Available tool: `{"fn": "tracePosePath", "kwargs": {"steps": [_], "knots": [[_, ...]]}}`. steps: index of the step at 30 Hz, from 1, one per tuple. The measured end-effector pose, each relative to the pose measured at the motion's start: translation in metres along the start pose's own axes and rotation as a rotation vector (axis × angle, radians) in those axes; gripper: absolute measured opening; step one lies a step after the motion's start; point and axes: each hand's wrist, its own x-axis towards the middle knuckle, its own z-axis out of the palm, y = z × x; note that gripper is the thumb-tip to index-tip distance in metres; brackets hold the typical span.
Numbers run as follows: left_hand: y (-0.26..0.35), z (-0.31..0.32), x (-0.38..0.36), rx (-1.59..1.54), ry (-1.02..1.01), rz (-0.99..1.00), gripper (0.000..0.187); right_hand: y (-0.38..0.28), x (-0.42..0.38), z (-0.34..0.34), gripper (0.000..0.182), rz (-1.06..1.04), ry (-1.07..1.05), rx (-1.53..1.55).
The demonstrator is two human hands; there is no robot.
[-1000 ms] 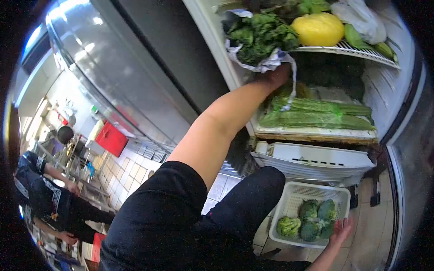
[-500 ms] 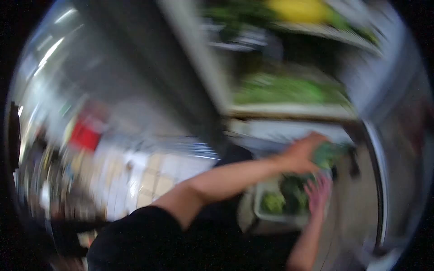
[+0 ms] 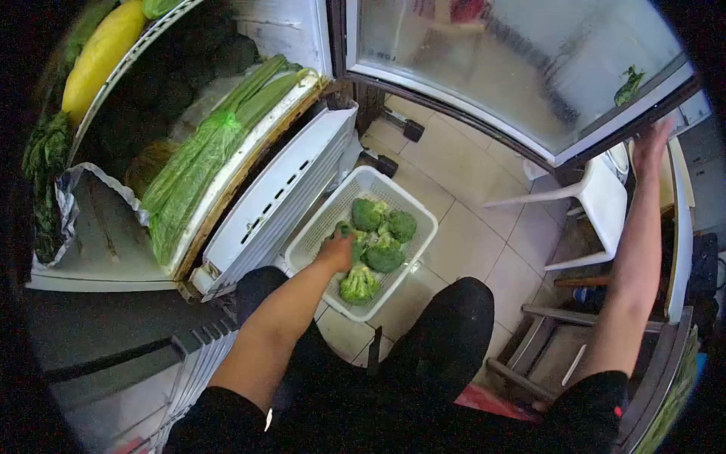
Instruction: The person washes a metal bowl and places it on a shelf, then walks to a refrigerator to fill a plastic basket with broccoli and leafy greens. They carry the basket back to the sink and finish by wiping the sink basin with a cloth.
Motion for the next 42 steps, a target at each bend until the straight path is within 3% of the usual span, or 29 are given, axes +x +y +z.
{"fn": "tracePosePath", "kwargs": {"steps": [1,3,5,7,9,11,13,14,15,17,19,25,29,31,35,37,42], "knots": [[0.002,0.003,0.006,0.063,0.048,0.020,0.075,-0.012,-0.016,0.032,0.083,0.176,-0.136,0.190],[-0.001,0.001,-0.002,0.154,0.080,0.054,0.072,-0.010,-0.040,0.069,0.082,-0.100,0.064,0.149],[0.002,-0.023,-0.019,0.066,-0.057,0.089,0.067,0.026,0.016,0.020,0.082,-0.238,0.174,-0.021],[-0.001,-0.019,-0.005,0.065,-0.055,0.079,0.065,0.006,-0.030,0.041,0.078,-0.082,0.266,-0.036],[0.002,-0.027,-0.012,0.132,-0.155,0.127,0.068,0.004,-0.049,0.029,0.078,-0.111,0.327,-0.040],[-0.001,-0.016,-0.007,0.155,-0.187,0.154,0.058,-0.004,-0.075,0.022,0.081,-0.164,0.388,-0.056],[-0.004,-0.008,0.002,0.363,-0.455,0.204,0.042,-0.027,-0.134,0.050,0.079,-0.146,0.606,-0.139],[-0.009,-0.006,-0.007,0.456,-0.393,0.351,0.032,-0.041,-0.164,0.069,0.078,-0.102,0.676,-0.136],[-0.015,0.004,-0.003,0.467,-0.400,0.367,0.032,-0.044,-0.180,0.068,0.078,-0.107,0.692,-0.148],[-0.021,0.029,0.008,0.601,-0.391,0.523,0.026,-0.041,-0.204,0.058,0.087,-0.237,0.681,-0.139],[-0.005,0.037,0.022,0.795,-0.601,0.545,0.024,-0.042,-0.232,0.055,0.084,-0.253,0.776,-0.241],[0.030,0.044,0.004,0.603,-0.558,0.501,0.034,-0.056,-0.309,0.082,0.080,-0.351,0.889,-0.350],[0.026,0.046,0.009,0.501,-0.355,0.561,0.032,-0.063,-0.351,0.099,0.084,-0.409,0.862,-0.353],[0.023,0.070,0.034,0.466,-0.366,0.573,0.033,-0.069,-0.367,0.109,0.089,-0.278,1.011,-0.476],[0.021,0.053,0.027,0.344,-0.387,0.512,0.036,-0.074,-0.387,0.116,0.101,-0.196,1.136,-0.564],[0.027,0.050,0.022,0.463,-0.383,0.486,0.032,-0.077,-0.393,0.129,0.103,-0.185,1.213,-0.631],[0.019,0.040,0.020,0.278,-0.372,0.603,0.030,-0.078,-0.407,0.134,0.101,-0.240,1.155,-0.636]]}}
